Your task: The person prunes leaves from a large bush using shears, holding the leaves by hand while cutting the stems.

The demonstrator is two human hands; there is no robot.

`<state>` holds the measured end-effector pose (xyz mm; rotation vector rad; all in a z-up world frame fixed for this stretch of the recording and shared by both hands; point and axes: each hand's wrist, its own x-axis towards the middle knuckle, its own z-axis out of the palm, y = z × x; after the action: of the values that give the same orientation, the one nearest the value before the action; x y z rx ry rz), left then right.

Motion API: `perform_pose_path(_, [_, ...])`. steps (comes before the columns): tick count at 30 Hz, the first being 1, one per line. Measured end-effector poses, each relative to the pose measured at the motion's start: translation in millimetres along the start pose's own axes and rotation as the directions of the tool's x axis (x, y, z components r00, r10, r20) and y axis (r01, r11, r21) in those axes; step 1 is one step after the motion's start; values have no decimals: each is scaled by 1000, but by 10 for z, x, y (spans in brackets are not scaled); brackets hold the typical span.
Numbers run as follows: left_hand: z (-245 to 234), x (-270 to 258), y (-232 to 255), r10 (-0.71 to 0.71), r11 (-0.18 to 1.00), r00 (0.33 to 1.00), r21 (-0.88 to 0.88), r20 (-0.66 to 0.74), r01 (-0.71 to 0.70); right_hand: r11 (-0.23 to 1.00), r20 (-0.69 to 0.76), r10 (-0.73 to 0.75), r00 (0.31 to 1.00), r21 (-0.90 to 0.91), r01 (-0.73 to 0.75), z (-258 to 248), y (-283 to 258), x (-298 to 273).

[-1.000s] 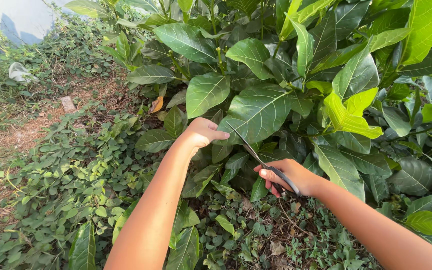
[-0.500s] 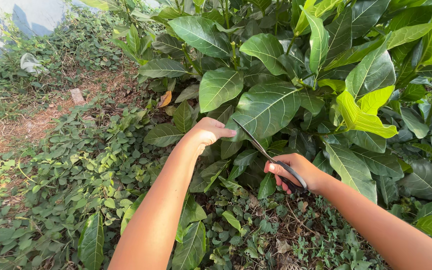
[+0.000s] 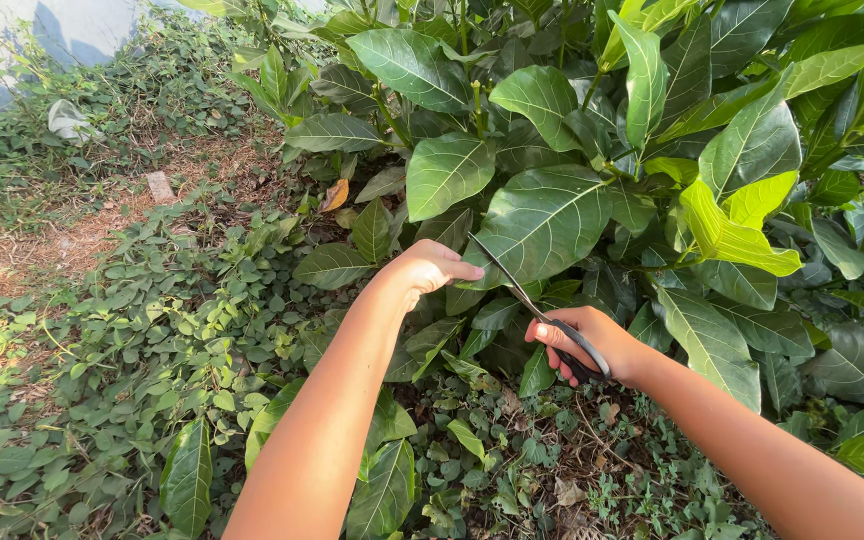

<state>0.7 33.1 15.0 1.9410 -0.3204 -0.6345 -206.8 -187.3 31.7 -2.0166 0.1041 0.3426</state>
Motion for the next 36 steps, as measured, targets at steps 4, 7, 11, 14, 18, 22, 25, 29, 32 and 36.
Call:
perform_pose_path(4, [13, 22, -21, -18, 1000, 1000, 11, 4, 18, 999, -25, 51, 998, -11, -51, 7, -10, 25])
perform_pose_path(7, [-2, 30, -33, -24, 1000, 999, 1, 28, 24, 997, -38, 72, 997, 3, -71, 28, -29, 26])
perform_pose_path(11, [-33, 16, -54, -8, 999, 998, -33, 56, 10, 996, -82, 83, 993, -29, -86, 48, -66, 36])
perform_pose_path(14, [-71, 10, -90, -68, 993, 998, -98, 7, 69, 999, -85, 43, 995, -25, -45, 63, -116, 17])
perform_pose_path(18, [-141, 277, -435, -202, 899, 937, -433, -284, 63, 1000, -46, 12, 999, -13, -13, 248, -212, -22])
perform_pose_path(22, [-266, 573, -1073, -379, 840, 773, -539, -508, 58, 952, 99, -195, 976, -222, 212, 561, -295, -84])
perform_pose_path(25, [-423, 686, -1549, -451, 794, 696, -608, -559, 26, 784, 253, -449, 857, -350, 513, 769, -348, -71])
perform_pose_path(29, [-612, 782, -1916, -550, 672, 649, -740, -526, -29, 676, 337, -588, 735, -294, 675, 990, -413, 0])
perform_pose_path(32, [-702, 748, -1876, -644, 634, 612, -768, -458, 93, 961, 182, -169, 969, -187, 203, 1137, -506, 100])
perform_pose_path(36, [-659, 344, -1526, -559, 778, 663, -592, -497, 212, 993, 45, 95, 994, -68, -91, 1134, -559, 186])
